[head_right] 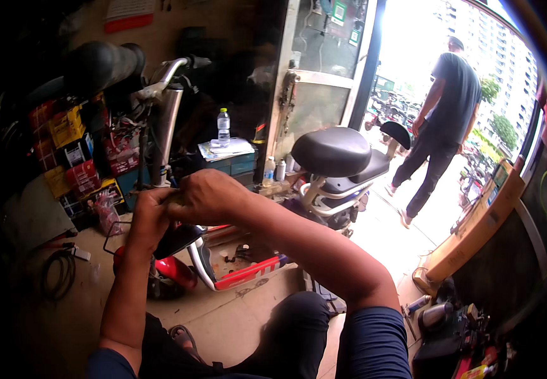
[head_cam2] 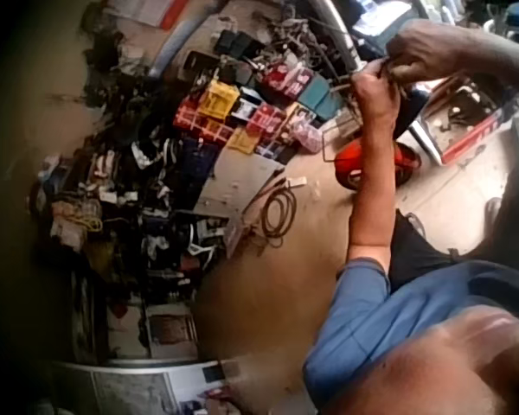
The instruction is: The person strips a wire with a small blade, twists electrical wires together, and wraps the connection with yellow electrical tape on the front portion of a motorcycle.
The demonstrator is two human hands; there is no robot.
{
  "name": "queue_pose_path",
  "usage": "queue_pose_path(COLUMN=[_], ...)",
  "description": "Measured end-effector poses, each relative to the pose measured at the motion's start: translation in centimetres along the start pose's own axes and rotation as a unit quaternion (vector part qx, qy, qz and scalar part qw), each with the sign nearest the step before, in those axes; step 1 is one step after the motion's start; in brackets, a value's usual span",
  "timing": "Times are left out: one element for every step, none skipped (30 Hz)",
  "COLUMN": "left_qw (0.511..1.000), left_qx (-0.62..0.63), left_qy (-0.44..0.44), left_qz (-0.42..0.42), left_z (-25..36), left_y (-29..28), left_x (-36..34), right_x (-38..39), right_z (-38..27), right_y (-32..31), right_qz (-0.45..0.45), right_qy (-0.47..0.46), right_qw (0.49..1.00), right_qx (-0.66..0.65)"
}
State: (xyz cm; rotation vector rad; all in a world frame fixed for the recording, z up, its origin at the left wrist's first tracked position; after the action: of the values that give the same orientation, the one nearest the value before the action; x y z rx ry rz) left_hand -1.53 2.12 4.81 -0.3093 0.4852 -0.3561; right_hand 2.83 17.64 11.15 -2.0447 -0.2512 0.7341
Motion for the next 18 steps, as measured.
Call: queue_pose_path(left_qw=[1.0, 0.999, 0.998, 0.998, 0.998, 0.998, 0.999, 0.998, 0.996, 0.994, 0.992, 0.986, 0.978, 0.979, 0.981, 0.983, 0.981, 0.979], left_qx=[-0.013, -0.026, -0.011, 0.002, -0.016, -0.016, -0.003, 0.017, 0.069, 0.085, 0.074, 0.067, 0.143, 0.148, 0.137, 0.15, 0.166, 0.188], left_qy=[0.024, 0.046, 0.051, 0.052, 0.059, 0.034, 0.006, -0.016, 0.012, 0.017, -0.04, -0.101, -0.094, -0.089, -0.096, -0.081, -0.099, -0.073], left_qz=[0.006, 0.013, 0.018, 0.025, 0.034, 0.04, 0.053, 0.058, 0.056, 0.07, 0.093, 0.116, 0.122, 0.111, 0.096, 0.065, 0.027, 0.01], left_z=[0.2, 0.3, -0.2, -0.9, -0.6, -0.8, -1.7, -2.2, -2.3, -1.5, -0.8, -0.4, -2.6, -2.3, -1.8, 0.2, 1.3, 0.2], left_y=[0.0, 0.0, 0.3, 0.6, 0.8, 1.1, 1.0, 1.4, 1.8, 1.7, 1.8, 1.9, 0.4, 0.3, -0.2, 0.5, 1.3, 1.4], left_x=[0.0, 0.1, -0.3, -0.5, -0.6, -0.6, -0.6, -0.8, -0.9, -0.6, -1.3, -2.2, -2.8, -2.5, -1.3, -1.0, -0.9, -1.2], right_x=[-0.1, 0.0, -0.1, -0.2, -0.1, 0.1, -0.3, 0.0, 0.5, 0.9, 3.1, 5.4, 4.5, 4.5, 4.4, 4.8, 5.7, 6.4], right_z=[-0.3, -0.4, -0.3, 0.1, 0.3, 0.5, 0.4, -0.3, -1.4, -1.7, -2.1, -2.2, -4.7, -8.7, -12.6, -12.7, -10.0, -7.9], right_y=[-0.2, -0.4, -0.6, -0.4, -0.4, -0.3, -0.1, -0.6, -1.1, -0.7, 1.9, 4.1, 3.9, 2.6, 2.0, 0.4, -1.1, -2.2], right_qz=[0.005, -0.003, -0.006, -0.011, -0.019, -0.027, -0.034, -0.046, -0.058, -0.07, -0.156, -0.244, -0.279, -0.301, -0.316, -0.271, -0.161, -0.045], right_qy=[-0.008, -0.012, -0.01, -0.009, -0.017, -0.024, -0.037, -0.05, -0.061, -0.073, -0.113, -0.15, -0.14, -0.107, -0.079, -0.077, -0.063, -0.018], right_qw=[1.0, 1.0, 1.0, 1.0, 1.0, 0.999, 0.999, 0.997, 0.995, 0.99, 0.972, 0.942, 0.933, 0.93, 0.922, 0.937, 0.958, 0.958], right_qx=[0.0, 0.018, 0.022, 0.021, 0.017, 0.014, 0.008, -0.027, -0.06, -0.101, -0.136, -0.172, -0.179, -0.185, -0.209, -0.207, -0.229, -0.284])
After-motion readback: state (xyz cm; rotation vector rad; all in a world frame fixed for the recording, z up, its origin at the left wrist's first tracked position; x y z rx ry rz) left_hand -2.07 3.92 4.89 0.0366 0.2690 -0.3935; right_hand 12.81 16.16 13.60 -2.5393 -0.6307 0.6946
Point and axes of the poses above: each hand's wrist, its own x-axis away from the middle knuckle, its own y-axis out of the palm, z = x × y, the point moved 3 cm from there along -x, towards the middle knuckle, and after that the axes turned 12 degrees about -x, right-handed, at the moved point
